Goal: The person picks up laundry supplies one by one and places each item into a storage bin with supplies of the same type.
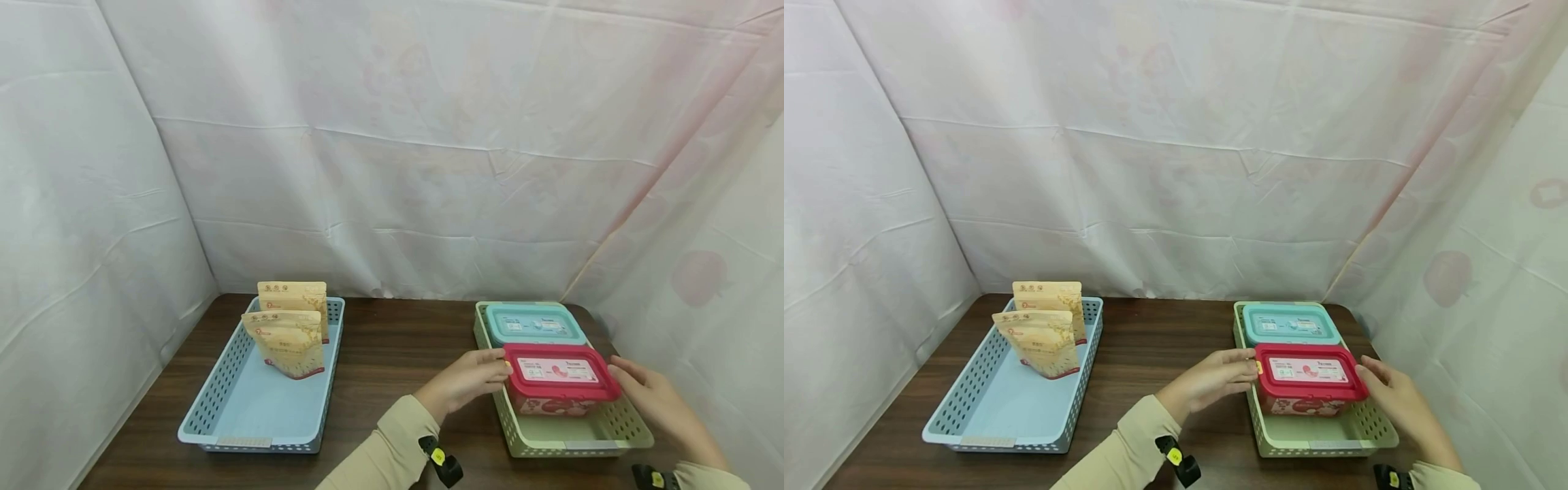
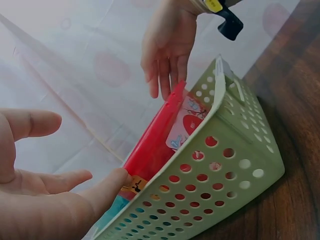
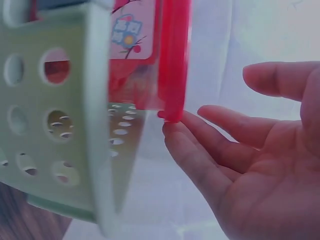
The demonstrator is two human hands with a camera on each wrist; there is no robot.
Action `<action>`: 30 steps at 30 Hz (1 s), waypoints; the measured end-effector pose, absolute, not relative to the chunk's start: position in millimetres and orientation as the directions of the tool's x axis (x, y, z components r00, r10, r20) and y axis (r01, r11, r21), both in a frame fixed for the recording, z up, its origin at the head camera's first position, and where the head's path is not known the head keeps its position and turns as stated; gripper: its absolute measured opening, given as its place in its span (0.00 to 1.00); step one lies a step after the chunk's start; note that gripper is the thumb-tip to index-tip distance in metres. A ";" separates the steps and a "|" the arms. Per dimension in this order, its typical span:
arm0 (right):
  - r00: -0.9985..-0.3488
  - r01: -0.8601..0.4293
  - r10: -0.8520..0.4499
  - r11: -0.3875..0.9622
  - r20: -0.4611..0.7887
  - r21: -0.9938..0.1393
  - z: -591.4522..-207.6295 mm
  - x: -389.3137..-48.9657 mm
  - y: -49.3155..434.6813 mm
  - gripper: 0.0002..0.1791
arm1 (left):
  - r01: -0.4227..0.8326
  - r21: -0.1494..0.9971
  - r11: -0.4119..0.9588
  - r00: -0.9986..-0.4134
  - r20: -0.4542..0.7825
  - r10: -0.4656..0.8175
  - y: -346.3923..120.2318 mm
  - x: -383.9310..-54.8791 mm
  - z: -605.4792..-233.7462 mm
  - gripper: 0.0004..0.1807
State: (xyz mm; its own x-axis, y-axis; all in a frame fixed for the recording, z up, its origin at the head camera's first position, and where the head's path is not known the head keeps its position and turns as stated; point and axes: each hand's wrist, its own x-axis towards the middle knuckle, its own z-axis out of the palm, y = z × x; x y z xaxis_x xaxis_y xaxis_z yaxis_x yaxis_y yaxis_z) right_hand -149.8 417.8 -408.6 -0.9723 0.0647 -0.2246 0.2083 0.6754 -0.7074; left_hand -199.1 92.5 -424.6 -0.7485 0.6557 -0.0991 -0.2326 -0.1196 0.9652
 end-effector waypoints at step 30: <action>-0.995 -0.072 -0.011 0.772 0.100 -0.632 -397.4 -159.7 328.2 0.33 | -0.096 0.994 -0.054 -0.829 -0.050 0.557 22.1 -219.5 -422.9 0.33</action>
